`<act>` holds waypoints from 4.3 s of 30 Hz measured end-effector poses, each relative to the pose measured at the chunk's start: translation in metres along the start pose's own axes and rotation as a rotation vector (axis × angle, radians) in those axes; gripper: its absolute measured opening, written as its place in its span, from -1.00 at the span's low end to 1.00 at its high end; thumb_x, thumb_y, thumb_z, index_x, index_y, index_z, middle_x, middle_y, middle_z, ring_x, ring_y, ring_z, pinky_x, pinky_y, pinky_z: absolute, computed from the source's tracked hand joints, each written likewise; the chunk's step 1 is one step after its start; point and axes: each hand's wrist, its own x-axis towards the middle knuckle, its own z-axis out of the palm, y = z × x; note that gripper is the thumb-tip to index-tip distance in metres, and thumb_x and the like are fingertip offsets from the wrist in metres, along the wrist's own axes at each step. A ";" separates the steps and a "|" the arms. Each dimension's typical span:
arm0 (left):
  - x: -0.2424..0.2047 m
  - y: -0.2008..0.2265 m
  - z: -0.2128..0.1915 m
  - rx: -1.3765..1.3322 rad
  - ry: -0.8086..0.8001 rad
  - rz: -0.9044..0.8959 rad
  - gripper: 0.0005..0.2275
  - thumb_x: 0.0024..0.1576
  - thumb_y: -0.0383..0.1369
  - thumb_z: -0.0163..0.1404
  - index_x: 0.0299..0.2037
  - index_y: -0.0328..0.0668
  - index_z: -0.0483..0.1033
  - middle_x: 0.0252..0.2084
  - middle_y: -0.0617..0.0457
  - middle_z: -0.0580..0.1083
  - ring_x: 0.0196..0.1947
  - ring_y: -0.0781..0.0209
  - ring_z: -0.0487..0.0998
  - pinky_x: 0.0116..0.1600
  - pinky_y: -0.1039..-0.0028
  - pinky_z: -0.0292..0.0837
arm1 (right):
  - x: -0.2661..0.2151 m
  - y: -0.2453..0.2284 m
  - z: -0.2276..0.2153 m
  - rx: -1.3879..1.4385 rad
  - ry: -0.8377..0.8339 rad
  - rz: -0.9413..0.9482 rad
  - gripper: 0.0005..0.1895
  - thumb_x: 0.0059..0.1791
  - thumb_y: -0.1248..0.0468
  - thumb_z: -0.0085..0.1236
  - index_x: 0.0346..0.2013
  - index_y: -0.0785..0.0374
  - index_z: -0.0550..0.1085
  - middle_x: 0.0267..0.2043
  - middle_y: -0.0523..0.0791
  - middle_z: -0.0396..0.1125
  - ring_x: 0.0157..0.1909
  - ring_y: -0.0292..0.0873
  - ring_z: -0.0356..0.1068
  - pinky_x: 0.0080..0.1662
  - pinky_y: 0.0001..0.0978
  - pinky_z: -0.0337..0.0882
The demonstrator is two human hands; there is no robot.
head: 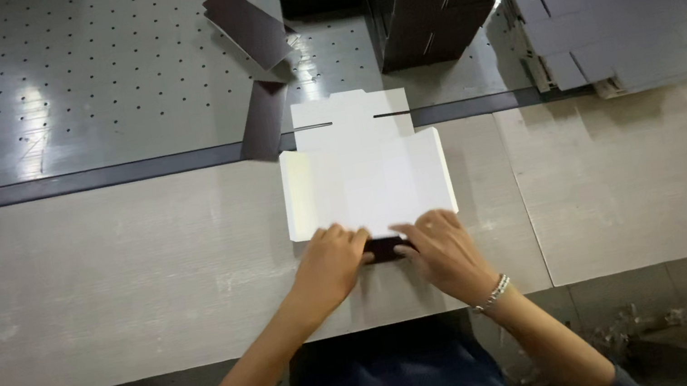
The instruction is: The person assembles small rectangular boxes from flat cardboard sheets on a workbench. They fold the flaps along pre-scored lines, tuck tabs into slots to form the box shape, and place the finished boxes into a stack. The process is repeated with multiple sheets.
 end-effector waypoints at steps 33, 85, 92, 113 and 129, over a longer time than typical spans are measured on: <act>0.042 -0.022 0.018 -0.228 0.079 -0.060 -0.46 0.32 -0.17 -0.15 0.46 -0.21 0.06 0.50 -0.22 0.09 0.52 -0.24 0.00 0.54 -0.13 -0.18 | 0.058 0.045 0.055 -0.105 0.086 -0.036 -0.49 -0.06 -0.10 0.19 0.12 -0.07 0.36 0.26 -0.21 0.20 0.31 -0.09 0.17 0.29 -0.10 0.11; 0.035 -0.042 0.005 -1.443 0.567 -0.268 -0.55 0.30 -0.21 0.02 0.31 -0.19 0.19 -0.35 0.09 0.49 -0.36 0.35 0.41 -0.18 0.48 0.32 | 0.033 -0.014 -0.019 0.385 0.173 -0.380 -0.69 -0.19 0.48 0.30 -0.24 0.07 0.52 -0.26 -0.19 0.47 0.32 0.19 0.24 0.17 -0.06 0.36; -0.005 -0.007 -0.014 -1.630 0.858 -0.481 -0.61 0.17 -0.49 0.07 0.11 -0.27 0.15 -0.26 -0.21 0.49 -0.51 0.14 0.53 -0.58 0.46 0.51 | 0.001 -0.035 -0.095 0.204 0.278 -0.464 -0.75 -0.14 0.14 0.34 -0.21 0.09 0.56 -0.09 -0.13 0.47 0.17 0.06 0.38 0.16 0.00 0.33; -0.023 0.072 -0.125 -0.955 -0.163 0.452 -0.54 0.22 -0.23 -0.05 0.29 -0.32 0.32 0.37 -0.33 0.30 0.40 -0.33 0.25 0.43 0.05 0.18 | -0.002 0.057 0.016 -0.045 0.409 -0.363 -0.83 -0.01 0.41 0.13 -0.14 0.23 0.55 0.03 -0.02 0.46 0.12 0.08 0.42 0.08 -0.16 0.46; 0.053 0.002 -0.001 -0.231 0.009 0.236 -0.62 0.34 -0.14 -0.20 0.34 0.06 0.33 0.43 0.12 0.26 0.48 0.10 0.14 0.41 0.15 0.18 | -0.030 0.056 0.037 -0.199 0.377 -0.179 -0.54 -0.08 0.29 0.10 0.13 0.02 0.50 0.15 -0.10 0.37 0.31 0.10 0.31 0.16 -0.13 0.36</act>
